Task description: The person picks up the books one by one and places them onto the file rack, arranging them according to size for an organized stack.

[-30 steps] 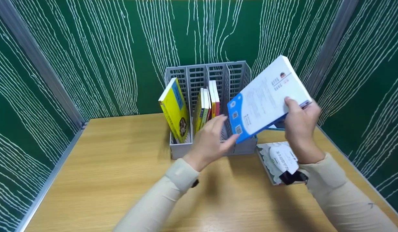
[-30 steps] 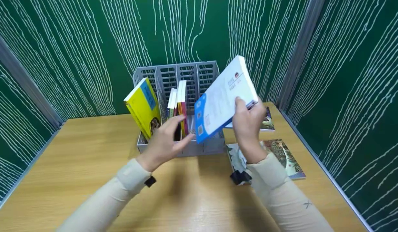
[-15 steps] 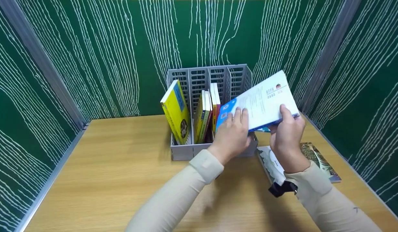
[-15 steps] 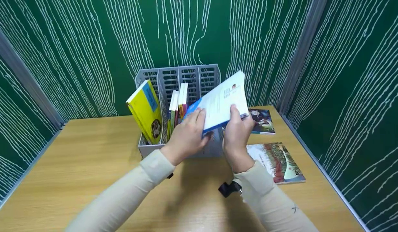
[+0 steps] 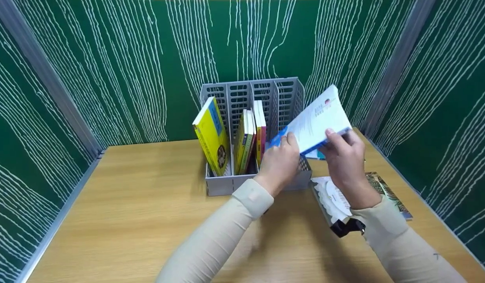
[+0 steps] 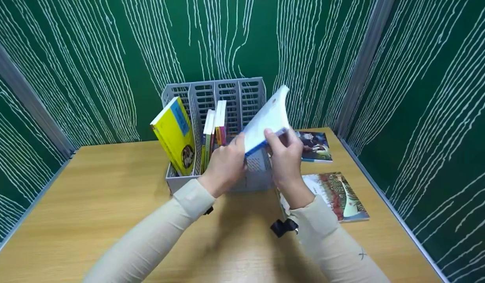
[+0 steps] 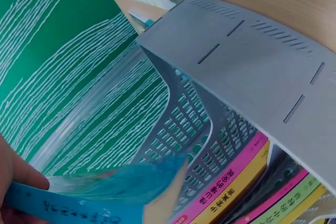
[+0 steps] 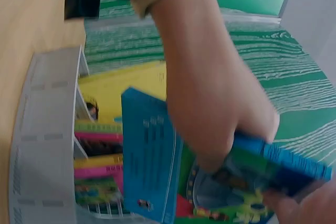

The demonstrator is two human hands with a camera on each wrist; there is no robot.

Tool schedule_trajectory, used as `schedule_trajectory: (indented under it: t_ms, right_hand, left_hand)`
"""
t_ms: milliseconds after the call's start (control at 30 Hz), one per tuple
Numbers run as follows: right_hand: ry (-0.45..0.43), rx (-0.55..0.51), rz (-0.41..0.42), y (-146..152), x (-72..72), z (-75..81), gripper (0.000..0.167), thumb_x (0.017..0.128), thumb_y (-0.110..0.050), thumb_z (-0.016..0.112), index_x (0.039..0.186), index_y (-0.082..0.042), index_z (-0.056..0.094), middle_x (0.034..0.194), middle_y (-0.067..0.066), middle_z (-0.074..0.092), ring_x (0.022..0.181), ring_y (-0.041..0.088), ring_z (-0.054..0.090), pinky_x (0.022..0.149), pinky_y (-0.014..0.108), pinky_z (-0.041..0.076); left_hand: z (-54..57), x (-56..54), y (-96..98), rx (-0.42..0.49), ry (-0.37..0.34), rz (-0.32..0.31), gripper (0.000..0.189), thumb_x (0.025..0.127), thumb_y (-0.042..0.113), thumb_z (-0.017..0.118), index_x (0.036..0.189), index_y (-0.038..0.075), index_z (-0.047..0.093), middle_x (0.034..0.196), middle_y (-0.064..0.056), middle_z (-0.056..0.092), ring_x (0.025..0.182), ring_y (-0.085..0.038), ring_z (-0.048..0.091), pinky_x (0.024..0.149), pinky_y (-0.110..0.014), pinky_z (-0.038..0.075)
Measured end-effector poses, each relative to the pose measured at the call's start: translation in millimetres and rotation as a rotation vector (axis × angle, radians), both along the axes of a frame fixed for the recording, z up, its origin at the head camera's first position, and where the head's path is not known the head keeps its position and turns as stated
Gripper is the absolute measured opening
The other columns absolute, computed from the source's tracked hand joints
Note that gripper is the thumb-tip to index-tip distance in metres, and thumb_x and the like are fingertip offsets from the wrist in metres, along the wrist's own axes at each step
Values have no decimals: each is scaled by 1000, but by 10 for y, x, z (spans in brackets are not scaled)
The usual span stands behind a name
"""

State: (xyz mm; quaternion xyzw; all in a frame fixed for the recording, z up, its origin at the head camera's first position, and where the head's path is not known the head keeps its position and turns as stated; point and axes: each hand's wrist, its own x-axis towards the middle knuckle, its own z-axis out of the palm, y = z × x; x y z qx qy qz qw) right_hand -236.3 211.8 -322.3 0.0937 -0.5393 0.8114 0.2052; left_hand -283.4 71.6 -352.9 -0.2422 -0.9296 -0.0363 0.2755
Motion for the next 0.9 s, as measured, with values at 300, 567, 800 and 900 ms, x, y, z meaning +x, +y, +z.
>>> schedule_trajectory:
  t_ms: [300,567,800,900]
  right_hand:
    - [38,108,-136,185,-113,-111,29,112,-25,60,134,-7,68,119,4,82,110,18,80,97,28,64]
    - [-192,275,-327,380,-502,-570,13,108,-12,66,118,-6,72,97,-9,75,89,7,74,82,19,64]
    - [-464,648,-247,503,-792,-1116,38,109,-19,65,140,3,67,118,11,74,92,7,65,77,15,56]
    - [-524,758,-171,514,-853,-1258,44,113,-26,58,148,0,63,138,22,70,110,18,67,83,17,57]
  left_hand:
    - [59,-108,-183,513,-286,-152,50,103,8,67,150,1,53,134,-16,75,106,-28,81,89,-36,68]
    - [33,-234,-280,988,-385,-224,25,111,11,53,127,-3,66,106,-18,79,76,-18,72,61,-25,58]
    - [-71,-332,-274,1217,-460,-230,38,113,14,52,143,-7,62,129,-22,77,102,-23,78,78,-29,64]
    - [-150,-360,-256,1230,-490,-210,40,114,16,52,148,-5,58,137,-21,74,117,-28,77,93,-39,66]
